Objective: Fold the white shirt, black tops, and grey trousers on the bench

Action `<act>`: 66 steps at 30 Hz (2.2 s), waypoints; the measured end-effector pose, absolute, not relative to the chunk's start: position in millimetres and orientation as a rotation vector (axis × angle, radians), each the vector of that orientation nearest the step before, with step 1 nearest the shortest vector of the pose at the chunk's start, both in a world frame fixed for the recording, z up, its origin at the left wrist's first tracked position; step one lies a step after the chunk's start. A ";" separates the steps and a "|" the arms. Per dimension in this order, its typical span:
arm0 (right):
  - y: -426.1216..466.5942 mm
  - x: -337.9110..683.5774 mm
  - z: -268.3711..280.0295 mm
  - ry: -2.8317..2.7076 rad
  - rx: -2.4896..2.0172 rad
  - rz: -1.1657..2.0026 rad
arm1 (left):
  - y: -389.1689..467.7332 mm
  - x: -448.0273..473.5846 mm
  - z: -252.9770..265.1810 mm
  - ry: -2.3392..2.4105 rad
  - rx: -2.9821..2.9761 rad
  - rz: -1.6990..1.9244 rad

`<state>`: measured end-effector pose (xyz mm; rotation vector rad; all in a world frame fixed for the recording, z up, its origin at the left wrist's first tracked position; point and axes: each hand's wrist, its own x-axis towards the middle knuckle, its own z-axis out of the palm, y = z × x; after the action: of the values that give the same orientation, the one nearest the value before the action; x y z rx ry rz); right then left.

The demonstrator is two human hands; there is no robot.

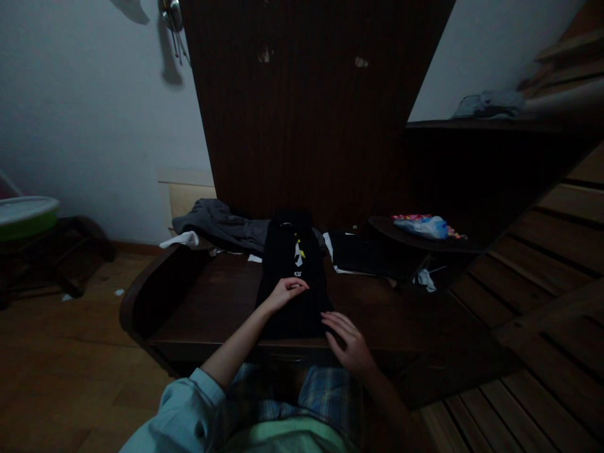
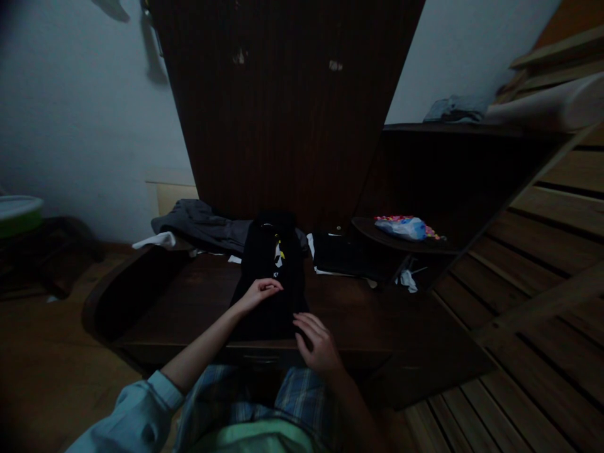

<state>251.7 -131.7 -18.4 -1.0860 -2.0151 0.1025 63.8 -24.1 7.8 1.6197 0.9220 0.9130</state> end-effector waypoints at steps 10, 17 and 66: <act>-103.9 249.1 16.1 -1.947 -1.239 0.335 | -34.1 72.6 11.8 1.588 2.157 0.634; 9.5 223.4 53.1 -1.790 -1.476 0.417 | -37.7 67.1 10.4 1.366 2.169 0.664; -134.5 250.1 -26.0 -2.199 -1.253 0.148 | -45.2 51.8 8.5 1.308 2.387 0.658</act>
<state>250.1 -134.5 -26.0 -1.2533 -2.1992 0.1479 51.8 -45.2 8.5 2.3874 1.3076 0.6581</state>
